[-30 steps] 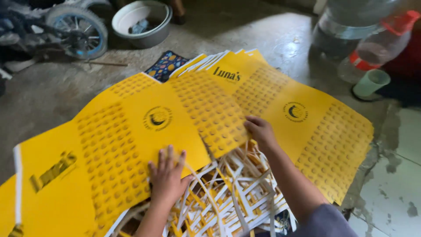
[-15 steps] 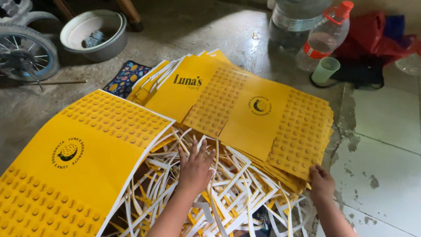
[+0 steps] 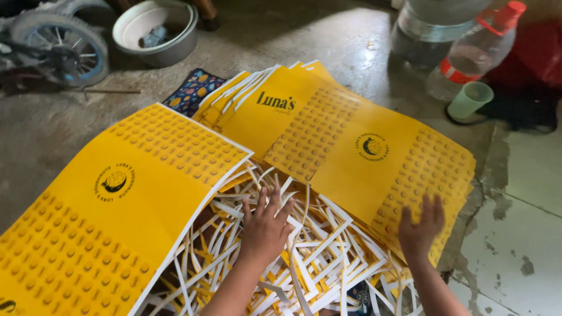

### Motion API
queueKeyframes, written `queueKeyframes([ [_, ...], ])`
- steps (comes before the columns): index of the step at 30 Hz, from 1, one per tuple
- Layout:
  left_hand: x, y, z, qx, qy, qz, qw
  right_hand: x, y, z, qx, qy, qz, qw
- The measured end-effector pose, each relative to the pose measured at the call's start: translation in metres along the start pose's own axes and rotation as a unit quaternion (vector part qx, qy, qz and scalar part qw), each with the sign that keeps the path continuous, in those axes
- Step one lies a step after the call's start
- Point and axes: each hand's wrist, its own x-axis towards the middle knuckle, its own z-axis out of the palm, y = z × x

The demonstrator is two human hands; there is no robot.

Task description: Peeling off the white waste borders from printed yellow paper sheets

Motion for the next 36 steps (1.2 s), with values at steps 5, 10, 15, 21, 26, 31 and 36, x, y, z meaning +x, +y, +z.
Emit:
queueKeyframes([
  [5, -0.019, -0.009, -0.018, -0.039, 0.074, -0.033, 0.996, 0.031, -0.056, 0.079, -0.047, -0.131, -0.108, 0.984],
  [10, -0.06, -0.027, -0.045, -0.107, 0.076, -0.118, 0.984, 0.048, -0.115, 0.08, -0.166, -0.466, -0.027, 0.869],
  [15, -0.14, -0.052, -0.066, -0.063, 0.232, -0.188, 0.952, 0.048, -0.118, 0.077, -0.174, -0.47, -0.005, 0.865],
  [21, -0.259, -0.098, -0.064, 0.055, 0.217, -0.347, 0.911, 0.057, -0.038, 0.121, -0.311, -0.436, -0.299, 0.79],
  [26, -0.339, -0.1, -0.082, 0.116, 0.202, -0.476, 0.848, 0.095, -0.197, 0.202, 0.081, -0.228, -0.611, 0.754],
  [31, -0.405, -0.098, -0.093, 0.139, 0.175, -0.511, 0.83, 0.063, -0.322, 0.202, 0.471, 0.009, -0.637, 0.611],
  [36, -0.438, -0.097, -0.099, 0.122, 0.166, -0.531, 0.822, -0.056, -0.485, 0.069, 0.352, -0.427, -0.498, 0.668],
])
